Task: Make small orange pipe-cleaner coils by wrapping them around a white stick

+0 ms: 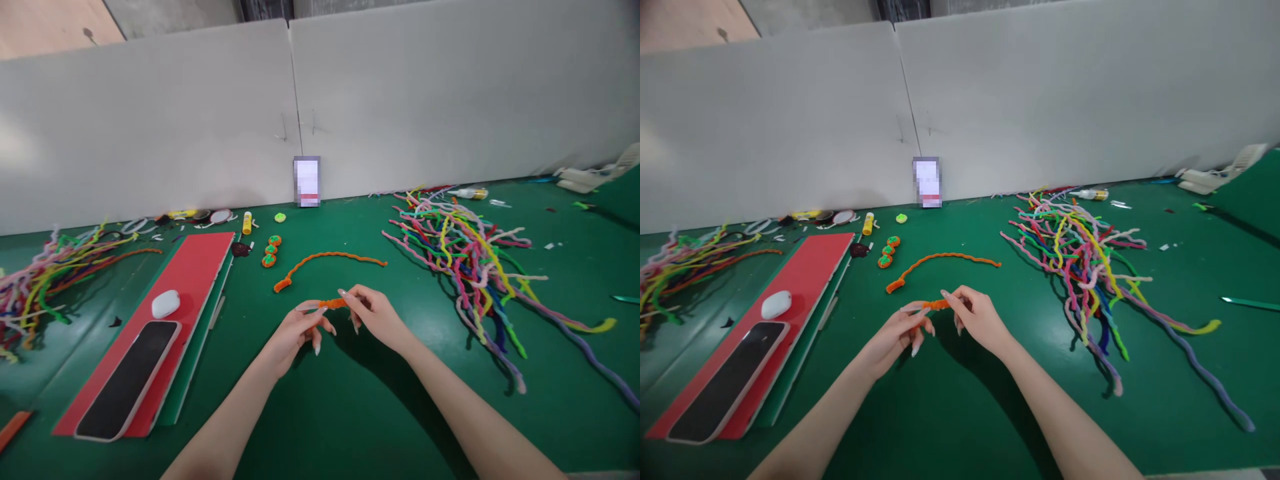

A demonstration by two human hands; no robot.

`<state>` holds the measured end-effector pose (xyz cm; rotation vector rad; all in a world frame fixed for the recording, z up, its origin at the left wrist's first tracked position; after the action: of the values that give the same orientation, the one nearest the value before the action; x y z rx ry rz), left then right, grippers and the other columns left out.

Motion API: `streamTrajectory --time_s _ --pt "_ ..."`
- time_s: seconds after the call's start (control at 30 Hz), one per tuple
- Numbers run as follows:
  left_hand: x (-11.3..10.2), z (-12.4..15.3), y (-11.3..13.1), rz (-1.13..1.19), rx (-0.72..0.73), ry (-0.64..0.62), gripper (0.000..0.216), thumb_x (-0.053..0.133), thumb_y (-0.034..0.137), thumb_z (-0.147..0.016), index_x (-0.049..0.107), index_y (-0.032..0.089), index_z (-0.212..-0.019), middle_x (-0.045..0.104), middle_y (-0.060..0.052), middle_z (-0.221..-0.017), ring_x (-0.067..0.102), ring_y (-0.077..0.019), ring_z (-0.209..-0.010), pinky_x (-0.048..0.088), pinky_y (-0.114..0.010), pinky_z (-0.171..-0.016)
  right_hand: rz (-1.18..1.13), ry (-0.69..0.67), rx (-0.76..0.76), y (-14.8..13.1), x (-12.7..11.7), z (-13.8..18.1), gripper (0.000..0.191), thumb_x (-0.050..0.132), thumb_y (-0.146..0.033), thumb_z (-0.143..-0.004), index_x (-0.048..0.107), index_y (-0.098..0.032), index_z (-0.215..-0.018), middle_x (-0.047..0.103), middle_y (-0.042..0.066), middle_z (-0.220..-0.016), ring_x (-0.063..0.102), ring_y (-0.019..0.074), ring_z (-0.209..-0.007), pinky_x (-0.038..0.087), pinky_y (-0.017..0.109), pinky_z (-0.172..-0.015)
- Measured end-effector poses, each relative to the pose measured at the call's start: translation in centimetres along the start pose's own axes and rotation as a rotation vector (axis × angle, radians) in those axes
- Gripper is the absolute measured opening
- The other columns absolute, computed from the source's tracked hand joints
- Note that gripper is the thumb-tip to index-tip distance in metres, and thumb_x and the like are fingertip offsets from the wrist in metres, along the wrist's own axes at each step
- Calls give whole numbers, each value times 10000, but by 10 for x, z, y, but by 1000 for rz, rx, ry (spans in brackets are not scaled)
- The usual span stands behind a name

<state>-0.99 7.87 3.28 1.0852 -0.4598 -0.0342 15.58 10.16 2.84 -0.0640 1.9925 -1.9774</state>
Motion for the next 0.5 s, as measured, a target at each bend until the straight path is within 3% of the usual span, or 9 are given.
streamTrajectory --time_s 0.3,0.5 --pt "-3 1 -1 15 3 39 269 604 293 -766 481 135 -946 648 -113 -950 520 -62 -476 429 -220 -525 59 28 7 1 0 1 367 436 -494 -825 433 -191 -618 421 -64 -424 433 81 -366 349 197 -418" --pt "-2 3 -3 -83 0 16 264 610 319 -754 523 136 -924 653 -116 -961 556 -88 -526 442 -259 -594 76 49 3 2 -1 1 397 401 -497 -841 401 -192 -587 374 -67 -404 420 81 -354 324 195 -392"
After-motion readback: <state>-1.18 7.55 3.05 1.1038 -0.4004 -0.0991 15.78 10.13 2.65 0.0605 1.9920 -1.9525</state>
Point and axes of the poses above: each hand's wrist, its own z-axis away from the middle knuckle, its own x-axis out of the palm, y = z × x, the point moved 2 cm from there along -z, towards the middle knuckle
